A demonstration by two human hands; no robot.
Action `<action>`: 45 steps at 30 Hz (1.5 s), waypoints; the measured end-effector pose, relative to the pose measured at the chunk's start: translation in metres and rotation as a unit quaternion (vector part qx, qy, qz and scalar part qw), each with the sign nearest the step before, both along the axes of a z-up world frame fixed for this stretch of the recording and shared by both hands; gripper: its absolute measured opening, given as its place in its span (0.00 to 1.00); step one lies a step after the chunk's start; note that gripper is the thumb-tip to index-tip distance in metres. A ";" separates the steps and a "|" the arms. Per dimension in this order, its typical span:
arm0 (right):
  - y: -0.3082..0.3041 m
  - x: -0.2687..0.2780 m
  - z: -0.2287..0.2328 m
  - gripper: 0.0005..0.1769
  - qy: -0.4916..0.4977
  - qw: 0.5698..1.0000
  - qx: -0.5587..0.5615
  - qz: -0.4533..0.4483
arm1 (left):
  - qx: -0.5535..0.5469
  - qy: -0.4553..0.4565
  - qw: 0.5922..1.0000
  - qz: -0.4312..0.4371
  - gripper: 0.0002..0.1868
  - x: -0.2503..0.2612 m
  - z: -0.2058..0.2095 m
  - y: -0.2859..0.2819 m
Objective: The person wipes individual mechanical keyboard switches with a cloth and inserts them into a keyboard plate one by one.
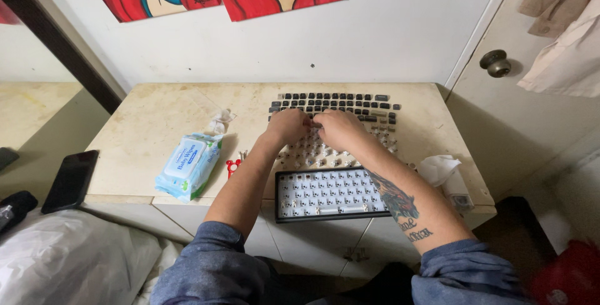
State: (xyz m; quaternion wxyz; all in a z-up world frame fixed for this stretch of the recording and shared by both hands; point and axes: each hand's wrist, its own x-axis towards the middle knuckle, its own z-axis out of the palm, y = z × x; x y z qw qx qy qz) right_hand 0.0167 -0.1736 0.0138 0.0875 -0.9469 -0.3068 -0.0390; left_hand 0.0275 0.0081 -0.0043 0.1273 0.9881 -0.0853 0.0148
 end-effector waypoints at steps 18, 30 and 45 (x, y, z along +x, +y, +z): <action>0.000 0.001 0.004 0.16 0.008 1.000 0.018 -0.006 | 0.003 -0.026 0.999 -0.025 0.09 0.013 -0.012 0.006; -0.002 -0.020 0.020 0.18 0.087 0.987 0.130 -0.044 | -0.251 -0.086 0.963 -0.039 0.20 -0.020 0.019 0.014; -0.031 -0.121 0.006 0.12 0.005 0.931 0.358 0.077 | -0.444 -0.042 0.889 -0.102 0.11 -0.139 0.015 -0.003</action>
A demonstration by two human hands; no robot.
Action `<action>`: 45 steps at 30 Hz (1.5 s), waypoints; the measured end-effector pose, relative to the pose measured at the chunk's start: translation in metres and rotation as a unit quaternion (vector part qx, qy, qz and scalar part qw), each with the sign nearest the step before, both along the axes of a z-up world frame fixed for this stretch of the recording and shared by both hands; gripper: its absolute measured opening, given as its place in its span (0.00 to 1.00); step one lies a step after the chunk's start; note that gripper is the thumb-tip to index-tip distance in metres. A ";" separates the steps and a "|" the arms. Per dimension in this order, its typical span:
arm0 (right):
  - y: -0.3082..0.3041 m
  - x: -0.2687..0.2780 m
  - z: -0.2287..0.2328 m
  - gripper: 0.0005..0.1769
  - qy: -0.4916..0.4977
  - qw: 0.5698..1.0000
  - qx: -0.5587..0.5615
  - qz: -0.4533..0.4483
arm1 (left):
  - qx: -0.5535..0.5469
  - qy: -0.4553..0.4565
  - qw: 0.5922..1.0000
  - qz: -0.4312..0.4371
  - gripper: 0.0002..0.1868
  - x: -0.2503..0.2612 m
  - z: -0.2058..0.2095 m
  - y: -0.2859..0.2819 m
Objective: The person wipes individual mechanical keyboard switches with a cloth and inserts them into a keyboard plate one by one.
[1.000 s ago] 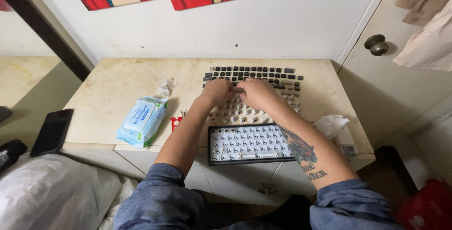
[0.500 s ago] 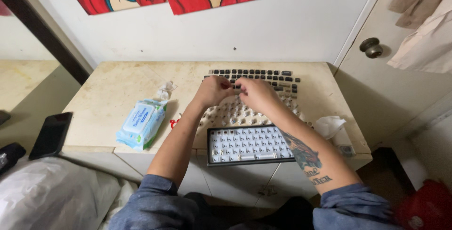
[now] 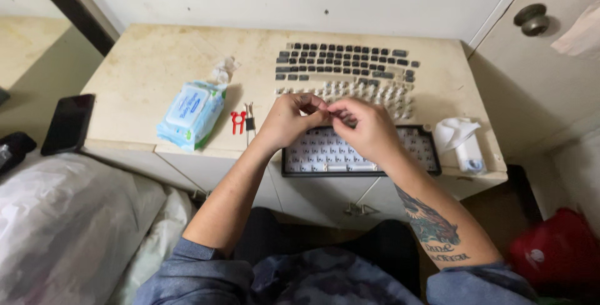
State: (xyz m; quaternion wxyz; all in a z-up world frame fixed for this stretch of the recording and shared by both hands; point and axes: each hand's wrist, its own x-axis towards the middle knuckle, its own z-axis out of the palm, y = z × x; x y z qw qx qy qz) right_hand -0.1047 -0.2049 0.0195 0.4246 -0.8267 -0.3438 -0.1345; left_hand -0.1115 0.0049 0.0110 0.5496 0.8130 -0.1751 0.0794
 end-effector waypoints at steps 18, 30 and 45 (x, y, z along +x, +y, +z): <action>-0.020 -0.013 -0.041 0.09 0.239 0.955 0.154 0.081 | 0.170 -0.217 0.953 0.128 0.20 -0.078 -0.014 -0.026; -0.016 -0.002 -0.047 0.09 0.246 0.953 0.150 0.089 | 0.212 -0.244 0.934 0.150 0.23 -0.078 -0.022 -0.027; -0.036 -0.023 -0.047 0.09 0.276 0.928 0.217 0.121 | -0.015 -0.132 0.989 0.061 0.10 -0.071 -0.022 -0.033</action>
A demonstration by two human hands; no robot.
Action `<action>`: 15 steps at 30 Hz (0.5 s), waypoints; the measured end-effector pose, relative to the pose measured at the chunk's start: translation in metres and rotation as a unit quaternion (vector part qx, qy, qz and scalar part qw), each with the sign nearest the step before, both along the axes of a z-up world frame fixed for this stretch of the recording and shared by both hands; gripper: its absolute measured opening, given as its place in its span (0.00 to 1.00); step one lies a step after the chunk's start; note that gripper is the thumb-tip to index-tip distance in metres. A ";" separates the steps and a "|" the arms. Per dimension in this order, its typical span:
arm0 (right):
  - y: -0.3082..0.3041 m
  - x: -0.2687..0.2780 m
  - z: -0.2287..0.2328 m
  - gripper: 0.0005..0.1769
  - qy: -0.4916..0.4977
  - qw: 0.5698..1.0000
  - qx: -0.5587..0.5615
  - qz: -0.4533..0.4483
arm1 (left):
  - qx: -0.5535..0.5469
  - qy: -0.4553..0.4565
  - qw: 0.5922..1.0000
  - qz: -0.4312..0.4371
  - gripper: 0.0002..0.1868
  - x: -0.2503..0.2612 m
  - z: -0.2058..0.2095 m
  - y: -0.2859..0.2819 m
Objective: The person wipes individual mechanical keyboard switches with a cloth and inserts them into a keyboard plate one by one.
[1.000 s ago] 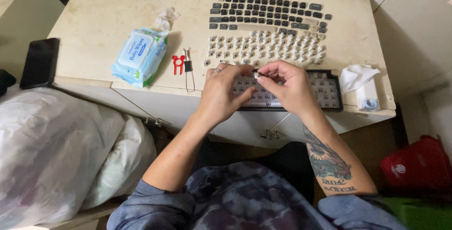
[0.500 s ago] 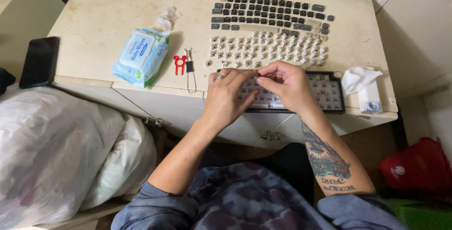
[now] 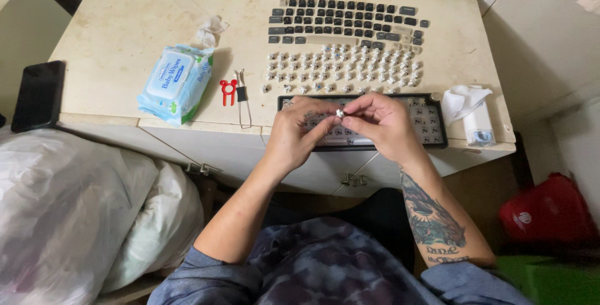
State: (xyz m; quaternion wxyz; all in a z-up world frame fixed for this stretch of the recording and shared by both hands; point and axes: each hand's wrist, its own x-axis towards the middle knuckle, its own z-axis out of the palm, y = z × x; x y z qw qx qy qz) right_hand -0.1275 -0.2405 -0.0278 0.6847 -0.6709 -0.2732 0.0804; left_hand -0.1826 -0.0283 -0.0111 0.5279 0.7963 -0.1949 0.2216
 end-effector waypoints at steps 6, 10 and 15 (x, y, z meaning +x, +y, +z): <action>-0.044 -0.020 0.023 0.13 -0.160 0.967 -0.153 -0.123 | -0.016 0.034 0.999 -0.006 0.10 -0.008 0.002 -0.004; -0.102 -0.024 0.031 0.15 -0.260 0.843 -0.308 -0.356 | -0.047 0.028 0.998 -0.020 0.10 -0.013 -0.001 -0.007; -0.124 -0.018 0.009 0.26 -0.340 0.727 -0.469 -0.370 | -0.015 0.007 1.000 -0.022 0.09 -0.013 -0.004 -0.018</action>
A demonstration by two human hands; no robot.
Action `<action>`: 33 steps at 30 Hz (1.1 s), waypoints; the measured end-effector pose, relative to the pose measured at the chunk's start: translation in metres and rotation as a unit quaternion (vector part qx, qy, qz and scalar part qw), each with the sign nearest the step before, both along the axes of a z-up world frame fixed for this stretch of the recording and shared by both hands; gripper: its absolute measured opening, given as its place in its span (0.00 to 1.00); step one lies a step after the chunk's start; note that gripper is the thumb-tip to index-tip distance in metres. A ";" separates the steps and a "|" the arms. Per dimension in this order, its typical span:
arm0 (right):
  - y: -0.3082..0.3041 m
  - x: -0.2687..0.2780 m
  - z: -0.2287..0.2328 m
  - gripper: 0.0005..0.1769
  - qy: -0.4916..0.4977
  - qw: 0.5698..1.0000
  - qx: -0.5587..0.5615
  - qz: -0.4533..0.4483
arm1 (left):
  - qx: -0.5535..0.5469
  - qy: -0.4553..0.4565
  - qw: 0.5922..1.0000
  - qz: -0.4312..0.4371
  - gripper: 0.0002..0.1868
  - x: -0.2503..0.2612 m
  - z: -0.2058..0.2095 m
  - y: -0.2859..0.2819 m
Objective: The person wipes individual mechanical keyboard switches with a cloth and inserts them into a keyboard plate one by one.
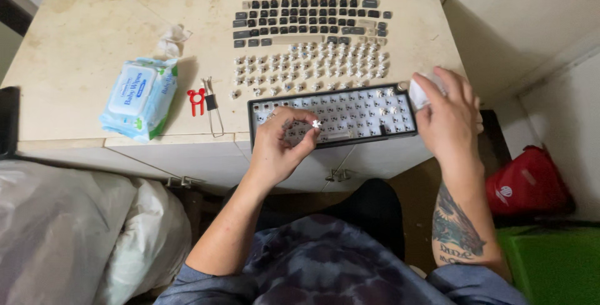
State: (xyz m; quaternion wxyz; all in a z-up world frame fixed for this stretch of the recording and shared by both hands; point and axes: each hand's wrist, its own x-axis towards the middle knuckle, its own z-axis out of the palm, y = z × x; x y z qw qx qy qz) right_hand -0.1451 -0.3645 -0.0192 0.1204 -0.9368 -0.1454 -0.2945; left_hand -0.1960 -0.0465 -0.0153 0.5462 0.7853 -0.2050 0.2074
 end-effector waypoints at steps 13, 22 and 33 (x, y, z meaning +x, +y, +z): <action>0.018 -0.016 -0.014 0.05 -0.021 0.941 0.311 0.128 | -0.023 0.015 1.000 0.003 0.08 -0.008 -0.008 -0.011; 0.106 -0.044 -0.023 0.07 0.170 0.763 0.524 0.338 | -0.039 0.024 0.999 0.021 0.09 -0.015 -0.009 -0.013; 0.135 -0.037 -0.025 0.12 0.255 0.700 0.565 0.354 | 0.043 -0.114 0.992 0.043 0.16 -0.023 -0.005 0.002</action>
